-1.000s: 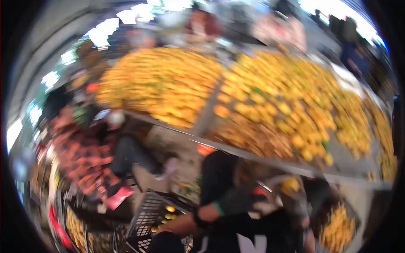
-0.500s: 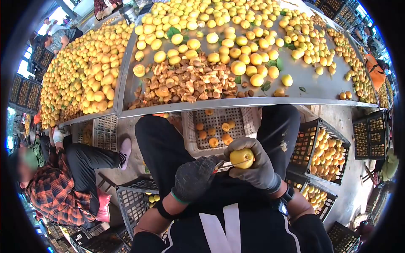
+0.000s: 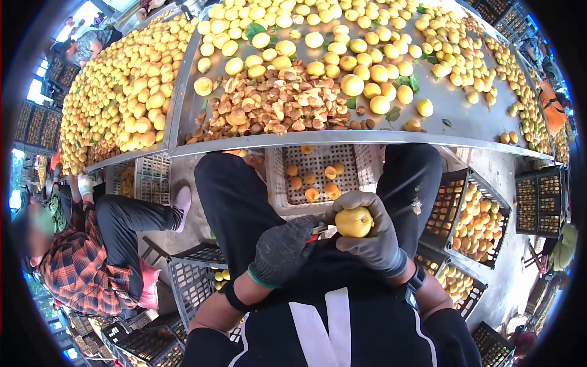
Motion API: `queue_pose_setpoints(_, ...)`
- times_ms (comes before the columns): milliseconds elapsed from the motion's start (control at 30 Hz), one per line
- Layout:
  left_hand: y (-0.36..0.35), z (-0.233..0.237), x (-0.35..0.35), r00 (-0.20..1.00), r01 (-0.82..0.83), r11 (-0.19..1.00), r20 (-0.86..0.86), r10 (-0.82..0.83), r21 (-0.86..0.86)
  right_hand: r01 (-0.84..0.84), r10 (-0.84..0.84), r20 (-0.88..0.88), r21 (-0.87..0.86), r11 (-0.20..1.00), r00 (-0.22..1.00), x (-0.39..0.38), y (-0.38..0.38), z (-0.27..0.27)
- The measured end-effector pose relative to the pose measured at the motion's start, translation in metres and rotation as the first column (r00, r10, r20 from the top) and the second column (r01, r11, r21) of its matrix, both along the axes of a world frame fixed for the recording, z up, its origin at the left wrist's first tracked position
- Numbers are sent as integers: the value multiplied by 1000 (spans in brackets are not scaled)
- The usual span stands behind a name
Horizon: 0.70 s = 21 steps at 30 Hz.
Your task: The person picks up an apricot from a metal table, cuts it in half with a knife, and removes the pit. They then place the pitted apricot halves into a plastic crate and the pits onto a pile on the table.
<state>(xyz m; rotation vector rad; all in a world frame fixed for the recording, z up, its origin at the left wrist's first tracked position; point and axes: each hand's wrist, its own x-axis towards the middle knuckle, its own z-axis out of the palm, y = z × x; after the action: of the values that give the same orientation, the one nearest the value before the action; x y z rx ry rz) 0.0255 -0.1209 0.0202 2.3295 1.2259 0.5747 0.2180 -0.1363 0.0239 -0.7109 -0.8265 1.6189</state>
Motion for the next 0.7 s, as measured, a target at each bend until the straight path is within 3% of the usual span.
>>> queue_pose_setpoints(67,-2,0,0,999,-4,999,36,3,36,12,-14,52,36,999,999,0,-1,-2)
queue_pose_setpoints(133,-4,2,-2,994,45,998,-99,-49,-51,4,-7,58,61,998,998,1,-3,-3)
queue_pose_setpoints(200,-6,-1,-5,991,68,997,-118,-70,-28,-5,0,62,91,996,998,2,-3,-4)
queue_pose_setpoints(267,-8,-5,-7,987,90,996,-137,-90,-9,-52,21,195,157,986,981,4,-5,-4)
queue_pose_setpoints(367,-9,-13,-6,995,78,997,-69,-78,-7,-16,10,110,55,998,994,-4,-7,-3)
queue_pose_setpoints(467,-6,-15,1,999,35,999,5,-35,41,16,-29,136,98,995,990,-6,0,-6)
queue_pose_setpoints(533,-4,-8,5,998,10,981,-58,-21,-195,3,-4,100,7,1000,995,-3,3,-7)
queue_pose_setpoints(567,1,-4,6,998,10,982,-55,-21,-189,-10,16,66,-89,996,998,-1,5,-8)
queue_pose_setpoints(600,7,2,7,997,26,951,-56,-45,-309,-12,18,72,-82,997,997,-1,9,-11)
queue_pose_setpoints(633,9,5,8,996,42,904,-54,-71,-426,25,-27,-23,-86,996,999,-3,13,-14)
queue_pose_setpoints(667,9,5,10,996,42,906,-51,-70,-422,60,-71,-118,-94,994,990,-4,16,-17)
queue_pose_setpoints(700,8,4,14,999,40,868,36,-26,-494,44,-67,-195,-117,992,978,-5,18,-18)
